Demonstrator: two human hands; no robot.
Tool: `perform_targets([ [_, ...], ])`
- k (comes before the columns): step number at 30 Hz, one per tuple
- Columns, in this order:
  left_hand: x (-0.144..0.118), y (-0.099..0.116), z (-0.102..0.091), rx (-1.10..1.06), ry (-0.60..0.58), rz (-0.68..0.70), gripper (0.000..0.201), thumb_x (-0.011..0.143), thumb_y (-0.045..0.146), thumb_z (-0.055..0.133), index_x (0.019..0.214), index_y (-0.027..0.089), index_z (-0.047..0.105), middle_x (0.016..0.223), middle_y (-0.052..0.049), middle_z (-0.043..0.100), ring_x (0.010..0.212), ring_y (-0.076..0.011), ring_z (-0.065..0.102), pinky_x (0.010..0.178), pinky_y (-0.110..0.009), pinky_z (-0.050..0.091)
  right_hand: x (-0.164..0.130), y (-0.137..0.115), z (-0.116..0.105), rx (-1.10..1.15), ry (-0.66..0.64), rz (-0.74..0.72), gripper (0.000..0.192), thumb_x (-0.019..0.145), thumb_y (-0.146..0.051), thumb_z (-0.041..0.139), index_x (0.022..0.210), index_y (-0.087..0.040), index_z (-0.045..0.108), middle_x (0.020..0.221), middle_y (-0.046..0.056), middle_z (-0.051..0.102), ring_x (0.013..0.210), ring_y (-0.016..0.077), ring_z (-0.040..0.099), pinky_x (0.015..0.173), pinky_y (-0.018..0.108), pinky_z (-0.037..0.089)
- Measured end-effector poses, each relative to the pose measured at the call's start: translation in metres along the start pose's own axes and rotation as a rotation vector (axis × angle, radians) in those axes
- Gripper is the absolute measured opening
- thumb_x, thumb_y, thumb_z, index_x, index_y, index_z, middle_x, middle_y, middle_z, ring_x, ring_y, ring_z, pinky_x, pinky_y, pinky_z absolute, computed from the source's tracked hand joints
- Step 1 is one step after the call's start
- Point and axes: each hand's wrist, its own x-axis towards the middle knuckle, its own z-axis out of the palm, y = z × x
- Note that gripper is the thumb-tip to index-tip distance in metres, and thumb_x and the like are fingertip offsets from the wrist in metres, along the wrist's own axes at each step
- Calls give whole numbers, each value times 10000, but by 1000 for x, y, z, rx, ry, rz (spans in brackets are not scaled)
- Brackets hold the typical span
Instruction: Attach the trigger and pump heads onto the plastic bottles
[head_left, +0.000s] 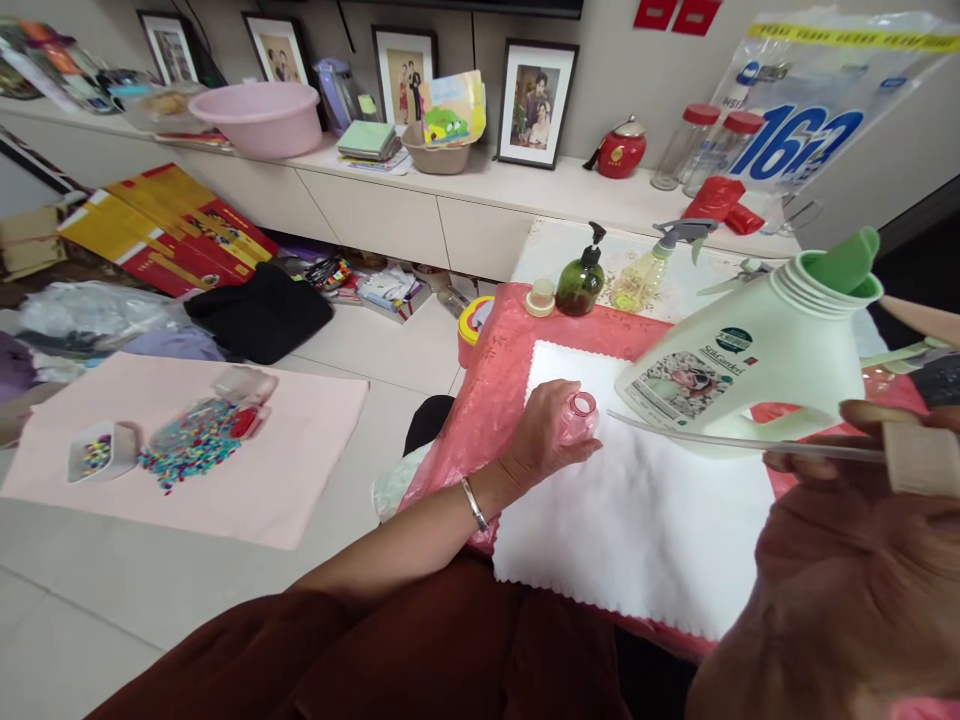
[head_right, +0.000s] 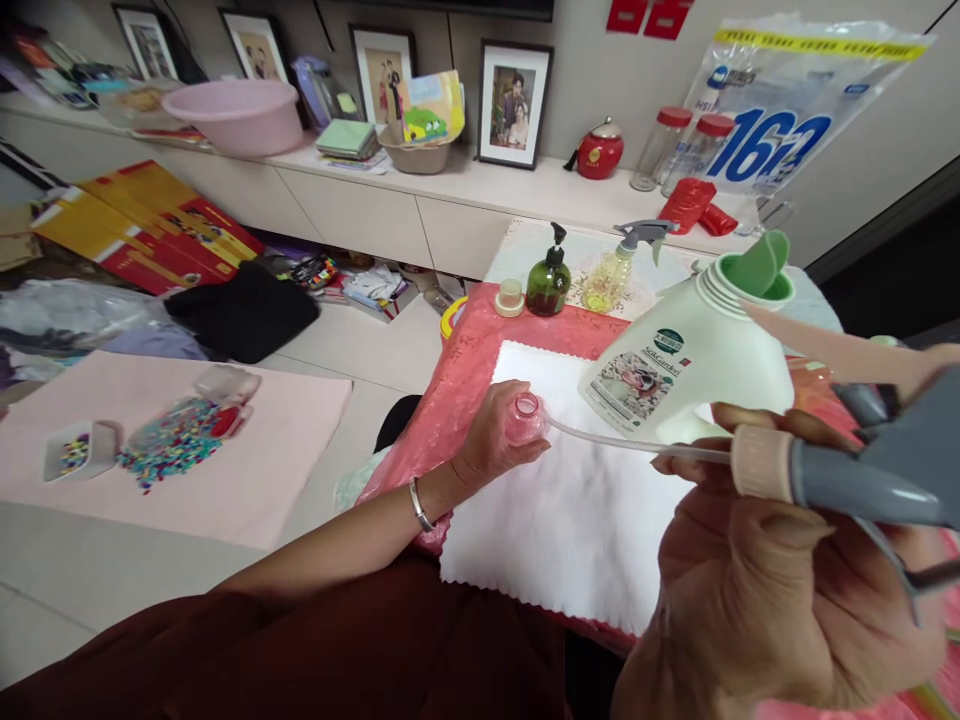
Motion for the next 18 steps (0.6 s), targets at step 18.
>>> perform_targets([
  [18,13,2,3,23,-144,-130,619,754,683,740,1138,218,601,1070,-107,671,1019,-334,629,913,-524,525,-43,69,25,-222,-495,175,194,970,-390,722,1125,-279,754,1153,-2,697,1044,177,651,916,282,507],
])
